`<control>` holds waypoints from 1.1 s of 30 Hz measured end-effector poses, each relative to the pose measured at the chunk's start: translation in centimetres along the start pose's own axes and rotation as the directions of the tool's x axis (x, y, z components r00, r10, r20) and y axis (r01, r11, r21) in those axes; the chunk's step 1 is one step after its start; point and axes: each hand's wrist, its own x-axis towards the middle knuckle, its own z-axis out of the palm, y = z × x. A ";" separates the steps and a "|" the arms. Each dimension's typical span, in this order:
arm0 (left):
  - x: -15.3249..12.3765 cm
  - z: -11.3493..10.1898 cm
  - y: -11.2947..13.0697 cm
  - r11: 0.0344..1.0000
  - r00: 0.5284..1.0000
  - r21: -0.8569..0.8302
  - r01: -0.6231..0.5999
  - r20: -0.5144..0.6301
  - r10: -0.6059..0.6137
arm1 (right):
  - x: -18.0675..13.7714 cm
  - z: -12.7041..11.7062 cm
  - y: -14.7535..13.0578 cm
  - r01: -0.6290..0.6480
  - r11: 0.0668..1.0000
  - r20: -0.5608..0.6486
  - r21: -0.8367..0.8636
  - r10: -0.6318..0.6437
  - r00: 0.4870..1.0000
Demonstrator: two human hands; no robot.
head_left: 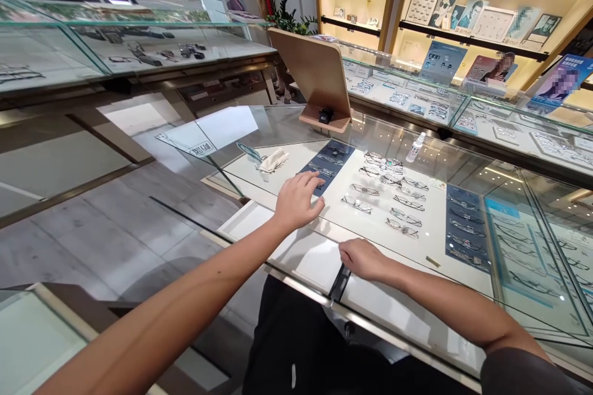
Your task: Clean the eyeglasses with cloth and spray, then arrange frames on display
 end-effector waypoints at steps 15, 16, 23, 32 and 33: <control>0.5 0.4 -0.1 1.000 1.000 -0.008 0.003 -0.011 -0.003 | 1.0 -19.3 6.4 -0.255 0.952 -0.395 -0.170 0.172 0.902; 0.5 0.5 -0.1 1.000 1.000 -0.010 0.000 -0.012 0.000 | 2.0 -19.3 6.9 -0.271 0.948 -0.383 -0.169 0.190 0.904; 0.6 0.8 -0.3 1.000 1.000 0.001 -0.009 -0.014 0.009 | 5.2 -18.1 7.6 -0.349 0.919 -0.350 -0.185 0.271 0.897; 0.8 1.1 -0.5 1.000 1.000 0.015 -0.012 -0.012 0.012 | 3.9 -18.2 5.4 -0.303 0.936 -0.450 -0.177 0.197 0.871; 0.8 1.1 -0.5 1.000 1.000 0.014 -0.013 -0.013 0.013 | 3.1 -18.4 4.7 -0.268 0.954 -0.459 -0.132 0.180 0.870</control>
